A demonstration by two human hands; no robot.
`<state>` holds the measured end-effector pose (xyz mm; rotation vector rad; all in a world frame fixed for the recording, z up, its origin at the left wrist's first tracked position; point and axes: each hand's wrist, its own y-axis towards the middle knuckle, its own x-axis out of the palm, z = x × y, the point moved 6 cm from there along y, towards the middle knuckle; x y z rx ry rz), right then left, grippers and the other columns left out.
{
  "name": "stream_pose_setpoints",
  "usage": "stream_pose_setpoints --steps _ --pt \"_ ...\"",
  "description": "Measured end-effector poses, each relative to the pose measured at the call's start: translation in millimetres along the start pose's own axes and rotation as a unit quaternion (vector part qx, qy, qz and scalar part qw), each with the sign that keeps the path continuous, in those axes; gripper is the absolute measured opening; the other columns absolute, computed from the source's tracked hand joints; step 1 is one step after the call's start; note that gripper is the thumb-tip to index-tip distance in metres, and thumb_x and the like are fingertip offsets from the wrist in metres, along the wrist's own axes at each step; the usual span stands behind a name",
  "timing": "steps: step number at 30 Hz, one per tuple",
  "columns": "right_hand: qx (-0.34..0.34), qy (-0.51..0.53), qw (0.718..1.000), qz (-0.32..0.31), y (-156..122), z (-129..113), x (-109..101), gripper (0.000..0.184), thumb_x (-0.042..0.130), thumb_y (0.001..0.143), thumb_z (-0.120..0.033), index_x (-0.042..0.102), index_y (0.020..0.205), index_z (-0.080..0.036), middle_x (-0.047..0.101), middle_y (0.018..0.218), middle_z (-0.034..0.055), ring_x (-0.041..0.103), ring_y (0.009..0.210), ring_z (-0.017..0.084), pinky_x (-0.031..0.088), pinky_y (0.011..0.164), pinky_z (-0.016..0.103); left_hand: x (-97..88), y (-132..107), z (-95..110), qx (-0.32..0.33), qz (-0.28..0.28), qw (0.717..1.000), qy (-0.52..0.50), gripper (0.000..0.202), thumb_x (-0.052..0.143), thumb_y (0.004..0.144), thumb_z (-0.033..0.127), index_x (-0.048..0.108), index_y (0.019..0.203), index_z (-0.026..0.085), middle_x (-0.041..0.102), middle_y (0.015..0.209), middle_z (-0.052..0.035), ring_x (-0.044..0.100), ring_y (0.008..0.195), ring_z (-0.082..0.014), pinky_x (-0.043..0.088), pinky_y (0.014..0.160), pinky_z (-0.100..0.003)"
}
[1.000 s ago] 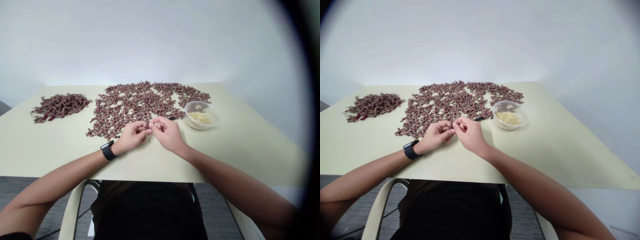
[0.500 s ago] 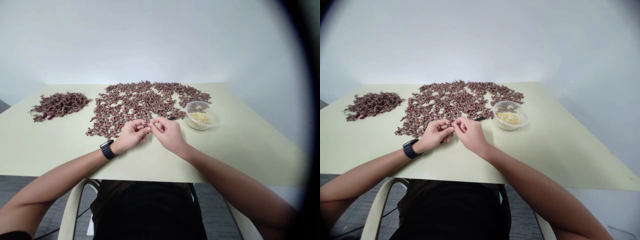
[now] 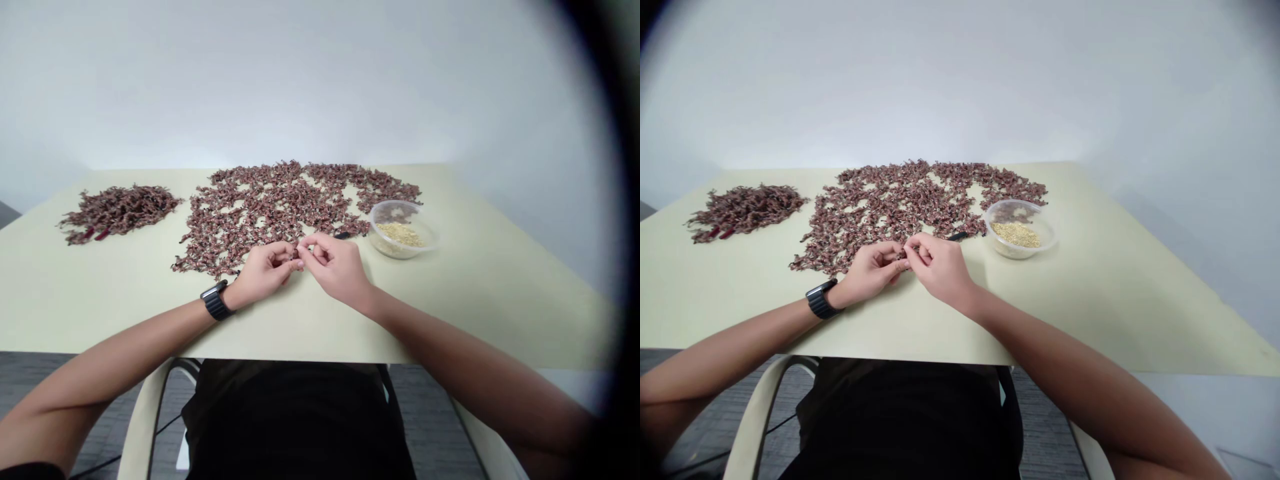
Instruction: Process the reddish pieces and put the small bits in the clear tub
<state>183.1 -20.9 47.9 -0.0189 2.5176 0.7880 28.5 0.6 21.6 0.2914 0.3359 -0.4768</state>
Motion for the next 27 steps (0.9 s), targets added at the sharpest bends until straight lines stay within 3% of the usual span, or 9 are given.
stream_pose_setpoints --steps 10,16,27 --pt "-0.023 -0.024 0.999 -0.001 0 -1 1 0.012 0.060 0.096 -0.023 0.069 0.090 -0.018 0.041 0.059 -0.0067 0.042 0.054 0.010 0.034 0.059 0.025 -1.1 1 2 0.023 0.014 0.999 0.031 0.026 0.071 0.090 0.038 0.064 0.082 0.015 0.056 0.064 0.0028 0.044 0.056 -0.0084 0.033 0.054 -0.020" --pt "-0.041 -0.029 0.999 -0.018 -2 -3 3 0.011 0.059 0.096 -0.022 0.067 0.091 -0.017 0.045 0.060 -0.0060 0.043 0.054 0.010 0.034 0.060 0.026 -4.3 -1 4 0.059 0.030 0.990 0.126 0.027 0.069 0.091 0.040 0.066 0.083 0.015 0.061 0.069 0.0011 0.047 0.061 -0.0096 0.034 0.057 -0.021" --pt "0.126 0.136 0.982 -0.041 -2 11 8 0.016 0.064 0.091 -0.033 0.067 0.086 -0.018 0.040 0.057 -0.0063 0.035 0.052 0.010 0.029 0.051 0.025 -6.9 -6 11 0.155 0.044 0.936 0.312 0.027 0.059 0.098 0.039 0.058 0.083 0.017 0.061 0.068 0.0011 0.051 0.057 -0.0099 0.035 0.059 -0.021"
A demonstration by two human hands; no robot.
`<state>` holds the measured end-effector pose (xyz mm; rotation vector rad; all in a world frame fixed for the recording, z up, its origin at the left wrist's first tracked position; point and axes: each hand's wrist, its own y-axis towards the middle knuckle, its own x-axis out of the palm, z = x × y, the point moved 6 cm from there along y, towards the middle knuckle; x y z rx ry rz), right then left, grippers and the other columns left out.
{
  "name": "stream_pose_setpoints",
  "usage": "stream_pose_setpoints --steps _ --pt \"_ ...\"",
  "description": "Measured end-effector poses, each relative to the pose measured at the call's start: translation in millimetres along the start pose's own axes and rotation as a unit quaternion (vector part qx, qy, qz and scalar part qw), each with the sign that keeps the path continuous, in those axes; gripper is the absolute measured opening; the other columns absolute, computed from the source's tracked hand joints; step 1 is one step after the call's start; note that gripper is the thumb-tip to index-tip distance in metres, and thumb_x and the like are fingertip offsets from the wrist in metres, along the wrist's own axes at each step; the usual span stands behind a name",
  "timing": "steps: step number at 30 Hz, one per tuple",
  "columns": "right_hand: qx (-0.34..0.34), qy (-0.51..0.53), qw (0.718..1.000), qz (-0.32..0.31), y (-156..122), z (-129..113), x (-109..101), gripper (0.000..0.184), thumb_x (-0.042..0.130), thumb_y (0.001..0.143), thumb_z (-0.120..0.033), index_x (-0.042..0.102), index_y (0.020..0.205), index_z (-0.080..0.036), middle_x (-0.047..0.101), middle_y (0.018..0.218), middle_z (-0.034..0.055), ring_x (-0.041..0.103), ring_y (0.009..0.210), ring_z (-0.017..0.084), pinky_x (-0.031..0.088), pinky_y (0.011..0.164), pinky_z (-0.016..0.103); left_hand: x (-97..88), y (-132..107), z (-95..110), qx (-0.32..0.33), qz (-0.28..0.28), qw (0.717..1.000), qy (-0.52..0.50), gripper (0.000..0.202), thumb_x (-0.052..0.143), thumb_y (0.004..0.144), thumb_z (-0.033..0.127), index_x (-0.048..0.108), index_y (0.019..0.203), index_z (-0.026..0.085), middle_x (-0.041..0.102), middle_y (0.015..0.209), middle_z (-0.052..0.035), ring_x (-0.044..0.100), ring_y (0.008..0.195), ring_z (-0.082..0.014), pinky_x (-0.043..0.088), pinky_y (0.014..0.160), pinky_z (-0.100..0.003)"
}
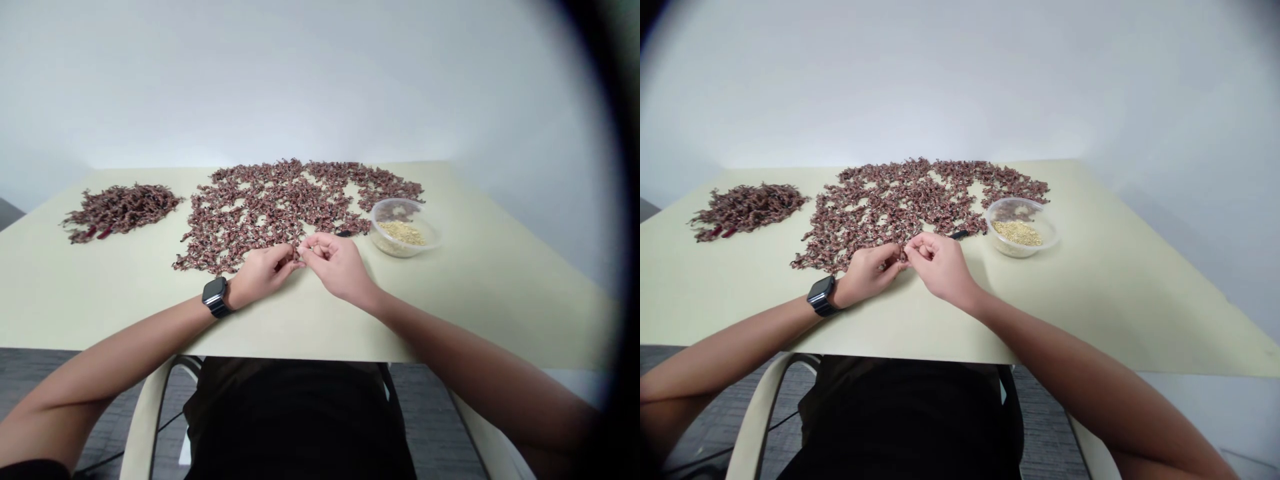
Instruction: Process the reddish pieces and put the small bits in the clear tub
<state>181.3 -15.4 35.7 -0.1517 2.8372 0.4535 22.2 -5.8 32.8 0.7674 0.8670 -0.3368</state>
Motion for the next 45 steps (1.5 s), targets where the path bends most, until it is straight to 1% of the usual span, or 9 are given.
stream_pose_setpoints --steps 6,11,17,23,29,36,39,42,45 --pt "0.015 0.032 0.999 -0.011 1 3 2 0.020 0.065 0.092 -0.036 0.067 0.087 -0.017 0.042 0.057 -0.0060 0.037 0.052 0.010 0.029 0.051 0.025 -0.6 0 0 -0.002 0.008 1.000 0.007 0.028 0.059 0.098 0.040 0.056 0.080 0.018 0.059 0.066 0.0017 0.050 0.057 -0.0098 0.035 0.059 -0.021" --pt "-0.033 -0.025 0.999 0.013 -3 -4 1 0.017 0.062 0.094 -0.033 0.067 0.087 -0.018 0.039 0.057 -0.0065 0.036 0.052 0.011 0.030 0.053 0.026 -1.0 0 1 -0.034 -0.005 0.999 -0.039 0.029 0.060 0.097 0.041 0.059 0.080 0.017 0.061 0.067 0.0014 0.051 0.058 -0.0098 0.035 0.058 -0.021" --pt "-0.146 -0.137 0.980 0.022 -8 -18 1 0.014 0.057 0.096 -0.027 0.066 0.089 -0.019 0.042 0.057 -0.0062 0.041 0.052 0.010 0.034 0.057 0.026 0.3 -1 1 -0.066 -0.012 0.991 -0.115 0.029 0.064 0.094 0.040 0.061 0.078 0.017 0.057 0.065 0.0030 0.044 0.056 -0.0089 0.032 0.056 -0.022" --pt "-0.138 -0.145 0.980 0.025 -6 -15 0 0.015 0.057 0.097 -0.028 0.066 0.090 -0.019 0.043 0.058 -0.0059 0.042 0.053 0.011 0.034 0.058 0.026 2.0 0 0 -0.082 -0.010 0.985 -0.152 0.029 0.066 0.092 0.041 0.061 0.077 0.016 0.056 0.064 0.0025 0.042 0.057 -0.0095 0.031 0.055 -0.022" --pt "-0.145 -0.145 0.978 0.026 -7 -16 0 0.013 0.057 0.097 -0.026 0.065 0.089 -0.019 0.043 0.057 -0.0063 0.042 0.051 0.011 0.034 0.057 0.026 -0.1 0 0 -0.060 -0.006 0.991 -0.116 0.026 0.065 0.093 0.037 0.061 0.078 0.017 0.057 0.065 0.0026 0.044 0.057 -0.0093 0.032 0.057 -0.022" --pt "-0.194 -0.210 0.958 0.007 -11 -17 4 0.015 0.052 0.098 -0.024 0.064 0.092 -0.019 0.050 0.061 -0.0031 0.042 0.054 0.012 0.035 0.061 0.028 -0.4 0 3 -0.035 -0.029 0.997 -0.063 0.022 0.059 0.095 0.035 0.062 0.084 0.016 0.063 0.068 0.0004 0.052 0.059 -0.0108 0.035 0.057 -0.022" --pt "-0.158 -0.177 0.971 0.011 -9 -16 3 0.013 0.055 0.096 -0.025 0.065 0.089 -0.019 0.047 0.059 -0.0045 0.042 0.053 0.012 0.035 0.059 0.027 0.1 -1 1 0.000 -0.020 1.000 -0.019 0.016 0.056 0.096 0.030 0.060 0.086 0.017 0.062 0.069 0.0000 0.051 0.058 -0.0110 0.035 0.058 -0.023" --pt "-0.075 -0.099 0.992 0.014 -6 -10 1 0.011 0.059 0.092 -0.025 0.065 0.086 -0.019 0.043 0.055 -0.0061 0.040 0.051 0.011 0.033 0.055 0.026 2.7 -3 -3 0.052 -0.014 0.997 0.047 0.012 0.053 0.096 0.024 0.056 0.086 0.018 0.059 0.070 -0.0012 0.050 0.060 -0.0127 0.034 0.059 -0.025" --pt "0.005 -0.011 1.000 -0.012 -3 -3 3 0.011 0.062 0.089 -0.025 0.065 0.082 -0.018 0.044 0.055 -0.0063 0.039 0.049 0.009 0.030 0.049 0.025 5.1 -4 -6 0.106 -0.011 0.989 0.099 0.012 0.050 0.096 0.020 0.054 0.085 0.019 0.057 0.070 -0.0026 0.050 0.063 -0.0148 0.033 0.060 -0.027"
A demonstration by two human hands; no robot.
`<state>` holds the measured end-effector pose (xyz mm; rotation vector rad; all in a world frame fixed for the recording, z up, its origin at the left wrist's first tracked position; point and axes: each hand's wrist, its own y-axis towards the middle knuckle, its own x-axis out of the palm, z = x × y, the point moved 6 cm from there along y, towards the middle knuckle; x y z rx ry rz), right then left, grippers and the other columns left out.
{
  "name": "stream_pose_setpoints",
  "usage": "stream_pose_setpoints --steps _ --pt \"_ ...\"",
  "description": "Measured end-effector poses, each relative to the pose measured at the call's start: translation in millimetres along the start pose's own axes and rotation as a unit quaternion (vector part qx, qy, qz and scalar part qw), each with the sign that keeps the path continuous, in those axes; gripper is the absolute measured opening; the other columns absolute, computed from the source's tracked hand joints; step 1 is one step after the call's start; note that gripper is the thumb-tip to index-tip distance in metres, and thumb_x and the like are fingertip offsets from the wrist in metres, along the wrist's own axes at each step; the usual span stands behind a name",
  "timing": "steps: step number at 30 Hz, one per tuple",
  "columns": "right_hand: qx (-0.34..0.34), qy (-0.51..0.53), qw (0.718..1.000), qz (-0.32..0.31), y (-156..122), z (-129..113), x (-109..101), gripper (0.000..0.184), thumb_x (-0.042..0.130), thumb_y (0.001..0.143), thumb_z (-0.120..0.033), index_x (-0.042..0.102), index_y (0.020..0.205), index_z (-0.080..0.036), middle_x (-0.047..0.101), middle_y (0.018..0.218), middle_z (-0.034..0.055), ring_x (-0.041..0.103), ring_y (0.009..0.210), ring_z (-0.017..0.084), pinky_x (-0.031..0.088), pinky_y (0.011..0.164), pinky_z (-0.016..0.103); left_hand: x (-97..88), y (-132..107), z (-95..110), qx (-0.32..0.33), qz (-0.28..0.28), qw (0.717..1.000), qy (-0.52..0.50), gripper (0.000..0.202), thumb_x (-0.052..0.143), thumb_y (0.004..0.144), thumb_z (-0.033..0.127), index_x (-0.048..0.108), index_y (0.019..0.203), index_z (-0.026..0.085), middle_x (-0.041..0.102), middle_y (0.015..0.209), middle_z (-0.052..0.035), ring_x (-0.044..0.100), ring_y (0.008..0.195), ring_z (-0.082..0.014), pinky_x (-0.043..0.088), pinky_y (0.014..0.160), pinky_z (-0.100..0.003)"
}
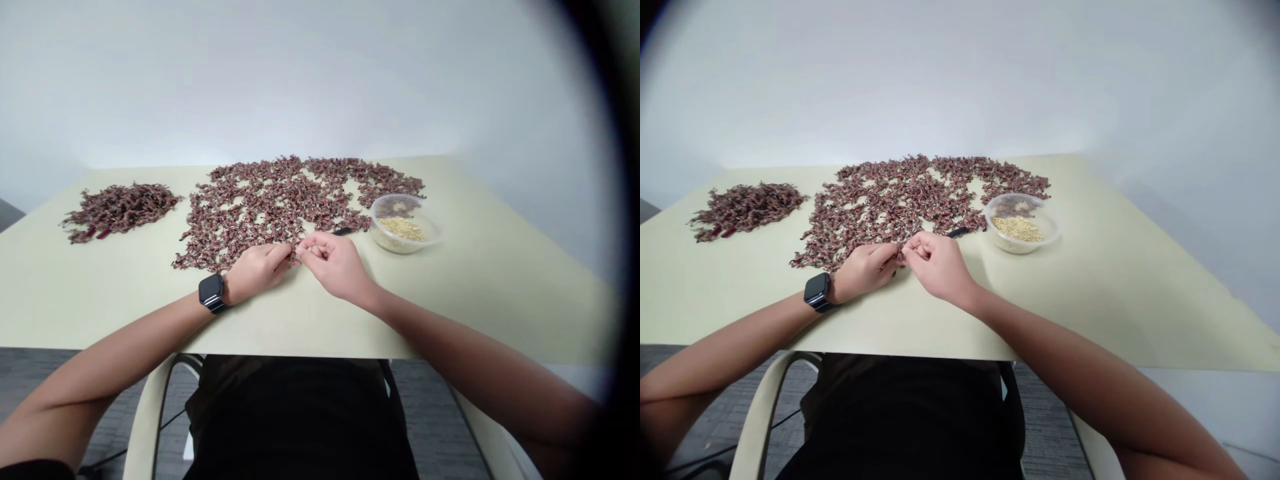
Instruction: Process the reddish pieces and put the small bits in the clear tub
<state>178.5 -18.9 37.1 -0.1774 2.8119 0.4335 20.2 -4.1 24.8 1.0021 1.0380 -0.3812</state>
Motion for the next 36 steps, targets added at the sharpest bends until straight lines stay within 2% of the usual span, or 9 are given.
stream_pose_setpoints --steps 3,8,14,22,24,29,31,33,36 --pt "0.056 0.069 0.996 -0.029 2 5 2 0.012 0.064 0.087 -0.027 0.065 0.081 -0.017 0.050 0.055 -0.0053 0.042 0.046 0.009 0.029 0.044 0.024 -0.2 1 0 0.026 0.006 0.999 0.018 0.012 0.049 0.097 0.018 0.053 0.085 0.019 0.056 0.070 -0.0027 0.050 0.063 -0.0152 0.033 0.059 -0.028" --pt "0.133 0.159 0.977 -0.056 4 14 6 0.016 0.068 0.085 -0.032 0.065 0.081 -0.016 0.063 0.068 -0.0009 0.045 0.043 0.008 0.033 0.039 0.023 -2.5 3 2 0.021 0.004 1.000 0.012 0.014 0.049 0.098 0.020 0.053 0.084 0.019 0.058 0.071 -0.0029 0.051 0.063 -0.0147 0.034 0.059 -0.028" --pt "0.083 0.135 0.986 -0.053 6 12 2 0.016 0.069 0.088 -0.033 0.067 0.087 -0.017 0.059 0.062 -0.0035 0.048 0.044 0.008 0.035 0.041 0.021 -10.5 7 5 -0.058 0.010 0.995 -0.076 0.021 0.058 0.098 0.030 0.055 0.081 0.018 0.058 0.065 0.0013 0.050 0.057 -0.0102 0.035 0.058 -0.023" --pt "0.089 0.168 0.979 -0.072 7 12 4 0.020 0.070 0.088 -0.037 0.066 0.089 -0.018 0.058 0.065 -0.0036 0.047 0.045 0.009 0.037 0.043 0.024 -16.8 11 9 -0.068 0.029 0.991 -0.115 0.024 0.064 0.096 0.033 0.059 0.079 0.017 0.059 0.064 0.0033 0.052 0.055 -0.0085 0.037 0.056 -0.021" --pt "0.069 0.128 0.987 -0.067 6 8 2 0.017 0.067 0.090 -0.035 0.065 0.089 -0.018 0.053 0.060 -0.0053 0.046 0.046 0.009 0.035 0.045 0.024 -16.9 11 9 -0.072 0.026 0.990 -0.114 0.024 0.063 0.096 0.033 0.059 0.079 0.017 0.059 0.064 0.0035 0.052 0.056 -0.0084 0.036 0.056 -0.021" --pt "-0.044 -0.022 0.999 -0.016 0 -10 -5 0.007 0.064 0.090 -0.024 0.065 0.086 -0.018 0.040 0.056 -0.0074 0.037 0.052 0.009 0.030 0.053 0.025 -16.1 11 11 -0.076 0.019 0.991 -0.112 0.020 0.061 0.095 0.028 0.056 0.078 0.017 0.056 0.063 0.0037 0.051 0.055 -0.0082 0.035 0.056 -0.021" --pt "-0.052 -0.033 0.998 -0.008 -2 -11 -4 0.007 0.063 0.090 -0.024 0.065 0.086 -0.018 0.040 0.056 -0.0073 0.037 0.053 0.009 0.030 0.054 0.025 -15.2 10 10 -0.064 0.024 0.993 -0.098 0.018 0.059 0.094 0.024 0.054 0.078 0.017 0.054 0.062 0.0035 0.049 0.055 -0.0087 0.035 0.055 -0.021" --pt "-0.019 -0.002 1.000 -0.007 -2 -6 -2 0.008 0.062 0.090 -0.024 0.064 0.086 -0.018 0.041 0.056 -0.0073 0.038 0.052 0.009 0.030 0.052 0.025 -13.2 9 9 -0.044 0.028 0.996 -0.071 0.016 0.056 0.094 0.020 0.053 0.078 0.017 0.054 0.063 0.0025 0.048 0.056 -0.0100 0.034 0.056 -0.023" --pt "0.077 0.105 0.991 -0.038 0 7 5 0.011 0.063 0.090 -0.028 0.064 0.087 -0.018 0.049 0.060 -0.0055 0.042 0.048 0.009 0.031 0.046 0.025 -8.7 6 6 -0.003 0.023 1.000 -0.020 0.014 0.050 0.094 0.016 0.053 0.080 0.018 0.055 0.067 -0.0002 0.048 0.059 -0.0125 0.034 0.057 -0.026"
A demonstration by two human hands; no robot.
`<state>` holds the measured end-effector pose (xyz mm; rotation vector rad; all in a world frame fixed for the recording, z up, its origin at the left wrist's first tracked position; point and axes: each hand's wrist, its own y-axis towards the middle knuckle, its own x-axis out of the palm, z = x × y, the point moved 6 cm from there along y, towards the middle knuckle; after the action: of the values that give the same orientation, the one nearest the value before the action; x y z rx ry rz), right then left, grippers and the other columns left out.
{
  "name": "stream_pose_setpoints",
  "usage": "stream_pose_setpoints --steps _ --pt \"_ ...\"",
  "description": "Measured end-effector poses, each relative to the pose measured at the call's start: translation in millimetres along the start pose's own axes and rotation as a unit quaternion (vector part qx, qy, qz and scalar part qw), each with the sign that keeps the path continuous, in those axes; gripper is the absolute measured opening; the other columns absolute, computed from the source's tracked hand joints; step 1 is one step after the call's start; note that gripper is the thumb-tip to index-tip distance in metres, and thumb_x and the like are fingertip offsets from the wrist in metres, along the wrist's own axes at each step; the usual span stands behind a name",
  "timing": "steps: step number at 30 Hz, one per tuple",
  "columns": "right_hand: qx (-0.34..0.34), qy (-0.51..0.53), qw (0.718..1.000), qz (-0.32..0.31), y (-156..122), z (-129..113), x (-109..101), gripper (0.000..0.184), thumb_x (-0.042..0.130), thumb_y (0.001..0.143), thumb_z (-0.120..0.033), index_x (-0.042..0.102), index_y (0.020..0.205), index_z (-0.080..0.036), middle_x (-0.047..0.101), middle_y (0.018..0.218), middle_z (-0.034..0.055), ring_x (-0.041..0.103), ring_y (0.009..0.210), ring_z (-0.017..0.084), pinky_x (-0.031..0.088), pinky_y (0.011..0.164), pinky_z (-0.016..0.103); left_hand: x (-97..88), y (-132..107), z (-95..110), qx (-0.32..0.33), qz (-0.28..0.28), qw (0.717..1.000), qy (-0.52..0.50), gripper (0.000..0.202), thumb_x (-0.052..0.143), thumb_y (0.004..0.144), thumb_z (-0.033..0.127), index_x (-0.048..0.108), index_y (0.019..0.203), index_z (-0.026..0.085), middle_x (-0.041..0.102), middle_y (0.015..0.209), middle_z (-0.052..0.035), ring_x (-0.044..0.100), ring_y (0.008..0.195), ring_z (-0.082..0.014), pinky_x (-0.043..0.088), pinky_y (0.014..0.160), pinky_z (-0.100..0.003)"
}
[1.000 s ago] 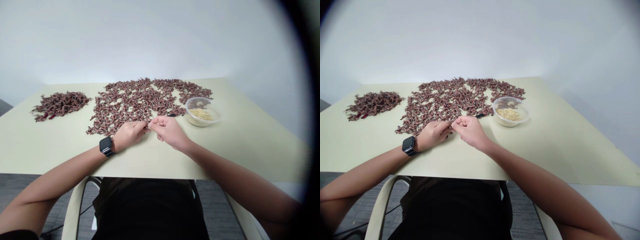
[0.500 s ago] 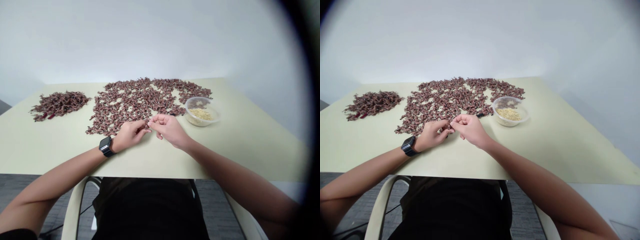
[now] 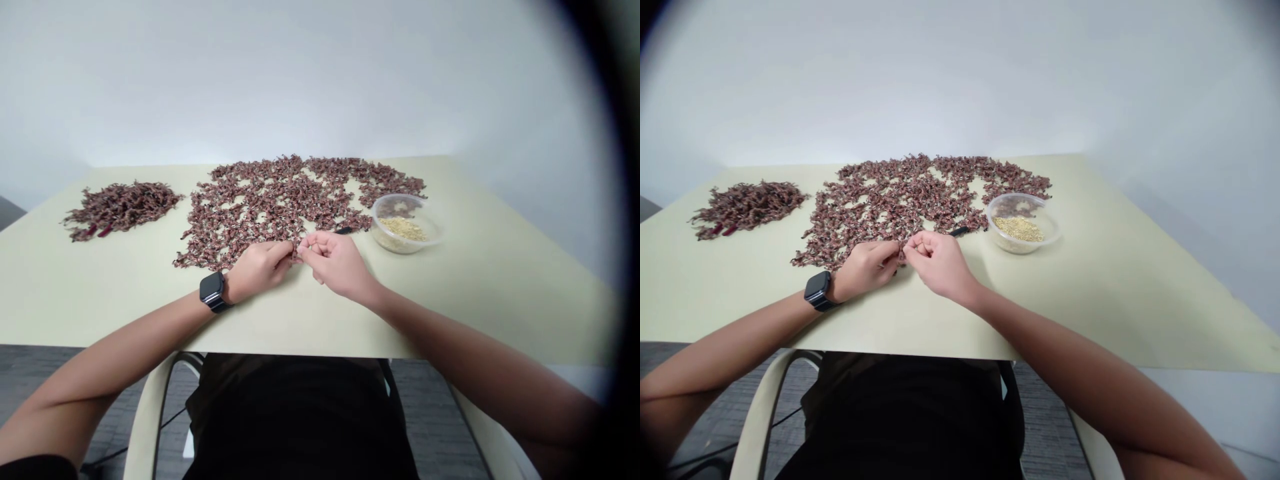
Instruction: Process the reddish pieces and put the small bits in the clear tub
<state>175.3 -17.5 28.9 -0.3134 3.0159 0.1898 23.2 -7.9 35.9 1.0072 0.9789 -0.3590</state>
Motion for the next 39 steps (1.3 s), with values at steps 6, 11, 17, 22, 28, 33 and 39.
stream_pose_setpoints --steps 6,11,17,22,28,33,39 --pt "0.127 0.200 0.969 -0.073 5 13 6 0.025 0.079 0.081 -0.035 0.065 0.078 -0.014 0.057 0.074 -0.0014 0.035 0.050 0.005 0.030 0.043 0.023 -2.6 1 0 -0.011 0.003 1.000 -0.003 0.017 0.055 0.097 0.024 0.055 0.081 0.018 0.054 0.066 0.0008 0.048 0.058 -0.0119 0.035 0.058 -0.025" --pt "0.107 0.210 0.968 -0.090 8 11 4 0.028 0.085 0.076 -0.037 0.070 0.084 -0.014 0.063 0.080 0.0022 0.041 0.055 0.006 0.031 0.043 0.022 -6.3 4 1 -0.070 -0.007 0.994 -0.084 0.024 0.062 0.096 0.032 0.058 0.078 0.017 0.055 0.062 0.0033 0.048 0.055 -0.0092 0.035 0.057 -0.023" --pt "0.051 0.155 0.984 -0.076 10 11 -1 0.031 0.083 0.078 -0.042 0.072 0.091 -0.017 0.069 0.084 0.0041 0.049 0.056 0.009 0.035 0.042 0.024 -6.4 4 -2 -0.105 -0.005 0.984 -0.146 0.022 0.068 0.092 0.034 0.063 0.081 0.016 0.062 0.068 0.0026 0.052 0.059 -0.0092 0.037 0.059 -0.023" --pt "-0.003 0.053 0.997 -0.054 9 6 -6 0.028 0.077 0.085 -0.044 0.067 0.094 -0.020 0.055 0.062 -0.0048 0.044 0.044 0.009 0.034 0.043 0.025 -6.9 5 -1 -0.119 -0.007 0.977 -0.177 0.022 0.069 0.092 0.034 0.065 0.080 0.016 0.062 0.068 0.0026 0.052 0.061 -0.0090 0.038 0.060 -0.022" --pt "-0.107 -0.103 0.989 -0.009 1 -14 -8 0.014 0.065 0.095 -0.036 0.067 0.095 -0.022 0.038 0.058 -0.0067 0.037 0.052 0.011 0.030 0.054 0.027 -5.7 5 -2 -0.119 -0.008 0.975 -0.186 0.022 0.069 0.092 0.035 0.066 0.081 0.016 0.064 0.069 0.0023 0.054 0.061 -0.0092 0.039 0.060 -0.022" --pt "-0.143 -0.160 0.977 -0.006 -3 -20 -7 0.012 0.060 0.096 -0.033 0.065 0.094 -0.022 0.037 0.060 -0.0059 0.036 0.055 0.012 0.029 0.057 0.028 -5.9 5 1 -0.107 -0.008 0.982 -0.157 0.027 0.065 0.094 0.039 0.064 0.080 0.016 0.062 0.066 0.0016 0.053 0.059 -0.0097 0.038 0.058 -0.022" --pt "-0.094 -0.096 0.991 0.005 -2 -12 -4 0.016 0.063 0.095 -0.035 0.064 0.092 -0.020 0.041 0.058 -0.0060 0.039 0.053 0.011 0.030 0.053 0.027 -5.1 4 2 -0.082 0.000 0.991 -0.108 0.024 0.062 0.095 0.034 0.059 0.078 0.017 0.057 0.062 0.0029 0.051 0.055 -0.0090 0.036 0.055 -0.021"
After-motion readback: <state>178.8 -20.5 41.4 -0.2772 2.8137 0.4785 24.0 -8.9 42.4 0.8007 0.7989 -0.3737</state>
